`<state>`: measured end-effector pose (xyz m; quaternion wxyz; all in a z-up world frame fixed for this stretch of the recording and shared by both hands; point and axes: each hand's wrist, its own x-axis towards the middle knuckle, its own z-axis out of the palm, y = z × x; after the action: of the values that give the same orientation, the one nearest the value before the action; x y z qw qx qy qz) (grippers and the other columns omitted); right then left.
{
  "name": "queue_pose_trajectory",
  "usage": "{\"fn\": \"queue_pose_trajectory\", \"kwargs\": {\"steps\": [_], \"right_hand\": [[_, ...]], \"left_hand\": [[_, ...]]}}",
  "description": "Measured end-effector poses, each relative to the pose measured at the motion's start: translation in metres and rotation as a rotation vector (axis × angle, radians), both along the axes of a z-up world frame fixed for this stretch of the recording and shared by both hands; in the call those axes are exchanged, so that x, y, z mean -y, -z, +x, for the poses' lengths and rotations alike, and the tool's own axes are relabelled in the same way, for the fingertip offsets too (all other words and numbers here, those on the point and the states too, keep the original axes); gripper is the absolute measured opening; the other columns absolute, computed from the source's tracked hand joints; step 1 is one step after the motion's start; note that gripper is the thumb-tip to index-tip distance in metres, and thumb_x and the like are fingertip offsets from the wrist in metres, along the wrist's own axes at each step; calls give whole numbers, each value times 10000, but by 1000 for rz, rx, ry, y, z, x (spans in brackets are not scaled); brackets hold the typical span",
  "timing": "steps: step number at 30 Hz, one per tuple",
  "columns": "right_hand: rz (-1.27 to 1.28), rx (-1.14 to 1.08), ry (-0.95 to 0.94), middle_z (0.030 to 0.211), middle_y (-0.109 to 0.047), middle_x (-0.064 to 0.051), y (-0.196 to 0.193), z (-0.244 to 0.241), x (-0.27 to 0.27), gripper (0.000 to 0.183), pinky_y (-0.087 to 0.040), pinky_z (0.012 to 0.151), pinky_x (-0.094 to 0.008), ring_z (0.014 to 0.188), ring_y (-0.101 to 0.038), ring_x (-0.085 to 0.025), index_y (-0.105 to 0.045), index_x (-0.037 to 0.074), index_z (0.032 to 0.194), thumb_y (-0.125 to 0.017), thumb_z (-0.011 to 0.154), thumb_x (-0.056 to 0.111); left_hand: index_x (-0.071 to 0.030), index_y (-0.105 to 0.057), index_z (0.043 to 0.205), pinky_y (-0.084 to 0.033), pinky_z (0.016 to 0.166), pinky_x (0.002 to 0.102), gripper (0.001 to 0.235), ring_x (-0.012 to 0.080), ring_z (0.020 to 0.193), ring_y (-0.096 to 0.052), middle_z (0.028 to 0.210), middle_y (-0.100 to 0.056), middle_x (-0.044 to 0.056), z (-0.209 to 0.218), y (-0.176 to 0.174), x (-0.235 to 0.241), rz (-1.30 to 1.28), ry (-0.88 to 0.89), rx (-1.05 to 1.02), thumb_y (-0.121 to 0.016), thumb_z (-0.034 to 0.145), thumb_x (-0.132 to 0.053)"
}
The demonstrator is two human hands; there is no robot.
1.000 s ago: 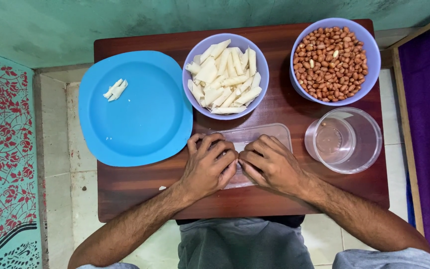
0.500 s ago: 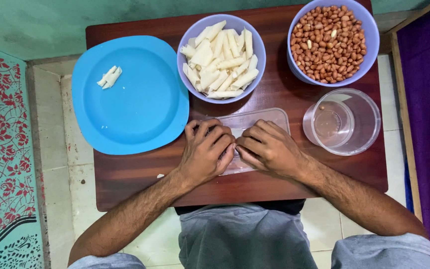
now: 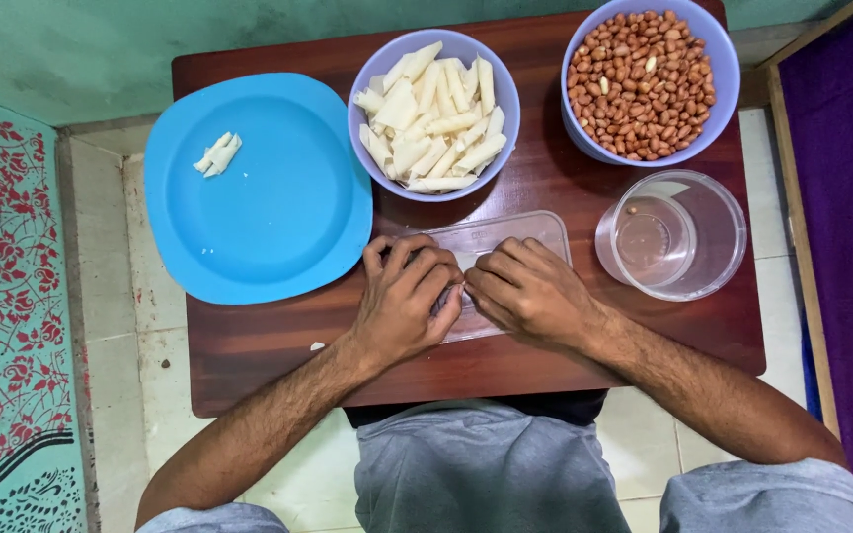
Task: The person wraps a small white sheet around a piece of white vegetable and a peanut, then places the wrapped item on a blue plate. They repeat this process with additional pieces from bowls on the table.
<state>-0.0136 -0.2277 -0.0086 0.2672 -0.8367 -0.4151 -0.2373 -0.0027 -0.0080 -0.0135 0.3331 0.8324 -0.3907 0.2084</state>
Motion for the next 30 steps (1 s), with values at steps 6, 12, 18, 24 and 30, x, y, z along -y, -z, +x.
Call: {"fn": "queue_pose_trajectory", "kwargs": {"steps": [6,12,18,24,30], "right_hand": [[43,-46,1,850,-634,-108,-14,4,-3,92,-464,607,-404,732,-618,-319,-708,58,925,-677,957,139],[7,-9,6,865,-629,-105,-1,4,-1,99,-449,606,-397,736,-607,-316,-709,63,939,-659,971,143],[-85,13,9,892,-631,-121,5,3,0,104,-443,614,-409,761,-604,-325,-687,49,989,-613,981,121],[-122,18,15,899,-620,-127,4,3,1,106,-442,620,-413,776,-606,-325,-674,42,1005,-594,979,107],[-123,10,46,886,-604,-110,8,2,1,108,-440,623,-406,763,-591,-315,-676,48,1039,-632,951,95]], "left_hand": [[-134,-656,893,-360,944,507,51,287,1060,-621,972,-645,40,0,2,1,23,-10,-8,-646,937,-158],[-137,-654,905,-367,943,508,46,290,1080,-618,994,-631,40,0,2,-2,35,-5,-16,-650,932,-174],[-153,-656,911,-357,957,506,48,281,1080,-614,983,-630,24,1,-1,-2,35,-8,-7,-653,935,-195],[-157,-658,894,-360,950,502,70,276,1084,-617,974,-635,16,1,2,0,32,-26,0,-641,956,-185],[-158,-670,948,-357,962,506,50,271,1088,-624,985,-651,21,1,-1,-1,32,-35,-22,-668,930,-204]]}}
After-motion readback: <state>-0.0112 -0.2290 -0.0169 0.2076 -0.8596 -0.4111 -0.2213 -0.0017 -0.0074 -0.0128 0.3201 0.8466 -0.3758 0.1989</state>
